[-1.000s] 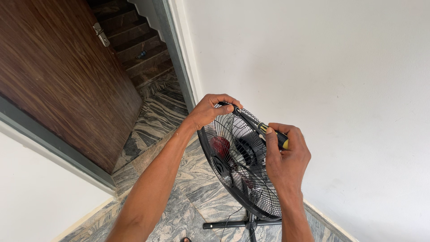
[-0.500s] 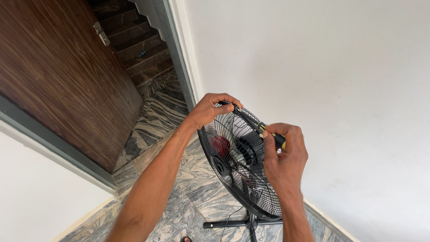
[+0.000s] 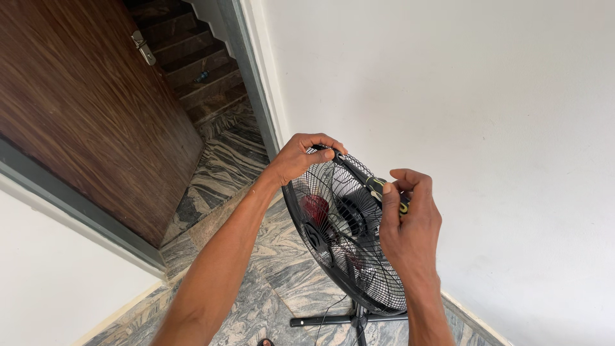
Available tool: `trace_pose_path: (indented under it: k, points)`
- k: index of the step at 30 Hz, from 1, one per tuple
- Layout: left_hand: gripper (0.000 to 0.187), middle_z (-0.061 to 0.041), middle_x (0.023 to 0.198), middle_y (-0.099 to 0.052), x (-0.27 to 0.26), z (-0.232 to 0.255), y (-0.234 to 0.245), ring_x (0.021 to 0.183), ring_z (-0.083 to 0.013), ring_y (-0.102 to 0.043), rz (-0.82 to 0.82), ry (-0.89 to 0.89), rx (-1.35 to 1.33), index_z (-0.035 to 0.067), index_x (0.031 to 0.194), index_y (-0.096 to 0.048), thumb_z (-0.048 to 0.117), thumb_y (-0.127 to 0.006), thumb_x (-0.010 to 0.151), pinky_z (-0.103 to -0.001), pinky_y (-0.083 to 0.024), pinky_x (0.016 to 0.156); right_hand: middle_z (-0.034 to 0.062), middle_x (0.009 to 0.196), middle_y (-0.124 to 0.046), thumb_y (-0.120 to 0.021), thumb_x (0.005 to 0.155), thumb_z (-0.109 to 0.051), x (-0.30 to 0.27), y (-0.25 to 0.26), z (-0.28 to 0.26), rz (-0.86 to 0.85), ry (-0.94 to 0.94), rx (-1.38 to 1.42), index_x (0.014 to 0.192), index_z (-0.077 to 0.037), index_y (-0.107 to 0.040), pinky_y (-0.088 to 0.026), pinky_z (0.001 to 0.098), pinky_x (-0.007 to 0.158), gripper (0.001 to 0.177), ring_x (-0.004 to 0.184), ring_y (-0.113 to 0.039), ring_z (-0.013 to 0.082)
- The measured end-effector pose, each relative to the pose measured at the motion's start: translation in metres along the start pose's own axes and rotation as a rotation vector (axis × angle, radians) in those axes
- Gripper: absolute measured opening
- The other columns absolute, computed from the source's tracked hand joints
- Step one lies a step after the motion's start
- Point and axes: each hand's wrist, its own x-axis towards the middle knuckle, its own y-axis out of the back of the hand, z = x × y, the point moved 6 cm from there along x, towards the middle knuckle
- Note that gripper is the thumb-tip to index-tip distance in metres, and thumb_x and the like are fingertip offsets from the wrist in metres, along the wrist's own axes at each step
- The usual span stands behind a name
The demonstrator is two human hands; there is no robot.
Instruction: The person disassembles a standing fan by removing the front grille, fan blades, and rear grille using a screwdriver. The components are placed on the floor and a nearby ledge.
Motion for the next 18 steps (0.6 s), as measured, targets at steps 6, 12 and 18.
trace_pose_path:
  k: [6,12,18]
  points:
    - [0.019,0.000,0.100,-0.081,-0.001,0.002,0.000,0.113,-0.0181,-0.073,0.002,-0.003,0.026,0.017,0.099,-0.081,0.027,-0.075,0.085,-0.050,-0.044,0.115,0.0149,0.099,-0.067,-0.064,0.099,-0.021,0.000,0.007,-0.009,0.041,0.099,0.044,0.116,0.001,-0.057,-0.051,0.0315,0.046,0.029,0.076,-0.065,0.0205]
    - [0.018,0.001,0.101,-0.081,0.000,0.000,0.000,0.111,-0.0172,-0.073,0.001,-0.008,0.020,0.018,0.100,-0.081,0.027,-0.074,0.085,-0.049,-0.045,0.116,0.0120,0.100,-0.069,-0.063,0.105,-0.017,0.000,0.004,0.001,0.078,0.046,0.028,0.119,-0.001,-0.058,-0.052,0.0292,0.055,0.022,0.082,-0.071,0.0188]
    - [0.019,0.001,0.102,-0.081,-0.001,0.001,0.000,0.113,-0.0178,-0.073,0.004,-0.021,0.028,0.017,0.101,-0.081,0.027,-0.075,0.085,-0.049,-0.044,0.116,0.0144,0.102,-0.067,-0.066,0.099,-0.022,0.000,0.003,0.001,0.054,0.072,0.028,0.114,0.001,-0.058,-0.054,0.0305,0.052,0.028,0.081,-0.070,0.0199]
